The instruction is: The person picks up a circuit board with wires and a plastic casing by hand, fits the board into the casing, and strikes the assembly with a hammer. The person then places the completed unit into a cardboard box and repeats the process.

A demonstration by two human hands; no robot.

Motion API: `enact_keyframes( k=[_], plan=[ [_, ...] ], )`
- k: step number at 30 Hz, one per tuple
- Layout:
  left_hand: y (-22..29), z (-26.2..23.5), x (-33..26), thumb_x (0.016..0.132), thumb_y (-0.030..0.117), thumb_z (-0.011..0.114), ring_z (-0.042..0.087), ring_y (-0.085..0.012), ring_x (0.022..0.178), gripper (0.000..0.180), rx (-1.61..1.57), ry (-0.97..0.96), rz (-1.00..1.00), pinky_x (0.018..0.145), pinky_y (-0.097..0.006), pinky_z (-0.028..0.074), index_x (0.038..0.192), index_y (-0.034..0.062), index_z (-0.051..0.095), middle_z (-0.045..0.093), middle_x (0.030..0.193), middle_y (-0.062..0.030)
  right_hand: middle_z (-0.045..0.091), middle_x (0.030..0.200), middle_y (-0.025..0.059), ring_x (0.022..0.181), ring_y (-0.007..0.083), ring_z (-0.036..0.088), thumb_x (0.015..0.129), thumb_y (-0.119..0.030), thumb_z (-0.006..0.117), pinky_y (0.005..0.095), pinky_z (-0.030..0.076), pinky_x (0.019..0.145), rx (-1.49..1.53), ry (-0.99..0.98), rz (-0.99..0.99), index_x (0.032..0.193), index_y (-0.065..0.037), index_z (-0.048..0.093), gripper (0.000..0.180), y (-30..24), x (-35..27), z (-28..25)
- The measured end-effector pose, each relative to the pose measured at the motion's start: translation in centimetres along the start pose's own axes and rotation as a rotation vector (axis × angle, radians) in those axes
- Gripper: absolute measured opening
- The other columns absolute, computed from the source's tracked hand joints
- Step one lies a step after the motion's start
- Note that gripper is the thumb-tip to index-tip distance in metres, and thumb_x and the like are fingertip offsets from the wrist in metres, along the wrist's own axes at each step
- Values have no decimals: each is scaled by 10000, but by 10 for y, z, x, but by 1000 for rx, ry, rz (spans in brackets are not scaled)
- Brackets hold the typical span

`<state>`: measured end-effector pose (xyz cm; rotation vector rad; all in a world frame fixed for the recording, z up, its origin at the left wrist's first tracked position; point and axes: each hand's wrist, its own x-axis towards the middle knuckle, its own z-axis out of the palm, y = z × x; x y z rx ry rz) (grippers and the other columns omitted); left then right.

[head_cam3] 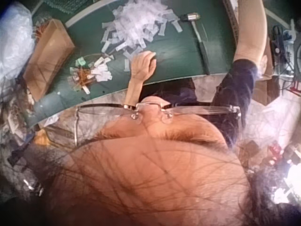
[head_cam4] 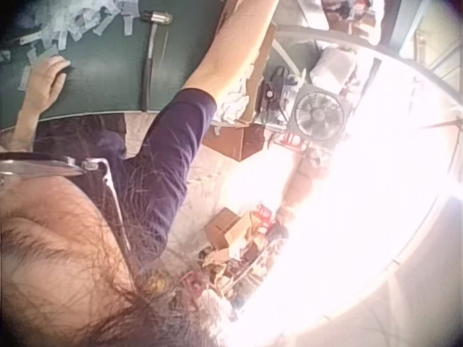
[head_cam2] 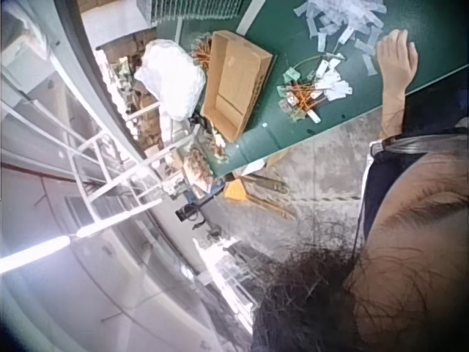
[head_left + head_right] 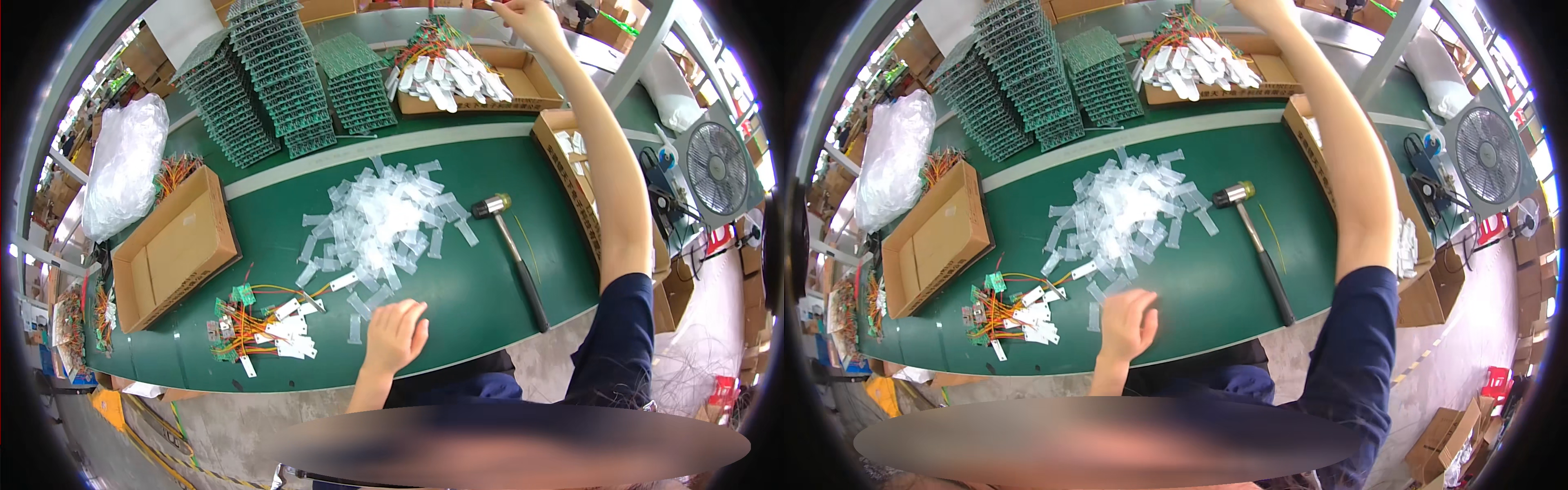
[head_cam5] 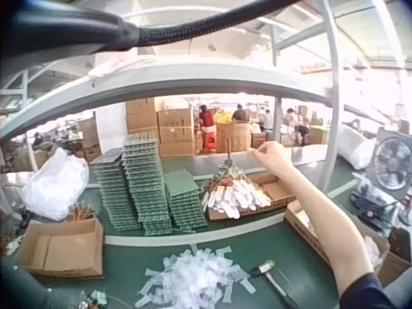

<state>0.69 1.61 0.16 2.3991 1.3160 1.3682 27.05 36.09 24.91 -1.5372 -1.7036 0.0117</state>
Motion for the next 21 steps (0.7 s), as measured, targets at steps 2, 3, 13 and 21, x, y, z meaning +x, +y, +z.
enact_keyframes(
  k=[2,3,13,21],
  plan=[
    [2,5,2,751,61,677,605,-277,845,312,3,-23,25,728,-386,457,1057,76,617,623,994,-80,714,821,109,805,236,695,858,-514,607,378,532,750,-202,94,-140,937,-92,737,449,58,57,45],
    [-5,0,-5,751,70,684,607,-265,843,306,48,-60,-7,725,-383,457,1050,79,617,621,986,-73,718,960,123,921,314,687,846,-518,595,419,530,835,-272,-30,22,984,-137,736,429,1,24,76],
    [-8,9,4,750,51,674,612,-261,827,246,73,-91,16,691,-372,445,989,59,615,621,947,-90,697,1004,146,975,361,646,857,-344,544,450,507,873,-301,-87,84,997,-104,710,324,78,-50,32],
    [-4,10,3,797,81,659,606,-242,821,178,105,-100,82,685,-356,433,966,55,611,618,946,-84,683,1098,175,1110,305,619,841,-245,601,375,454,996,-734,-473,167,1106,-149,715,304,257,-200,-80]
  ],
)
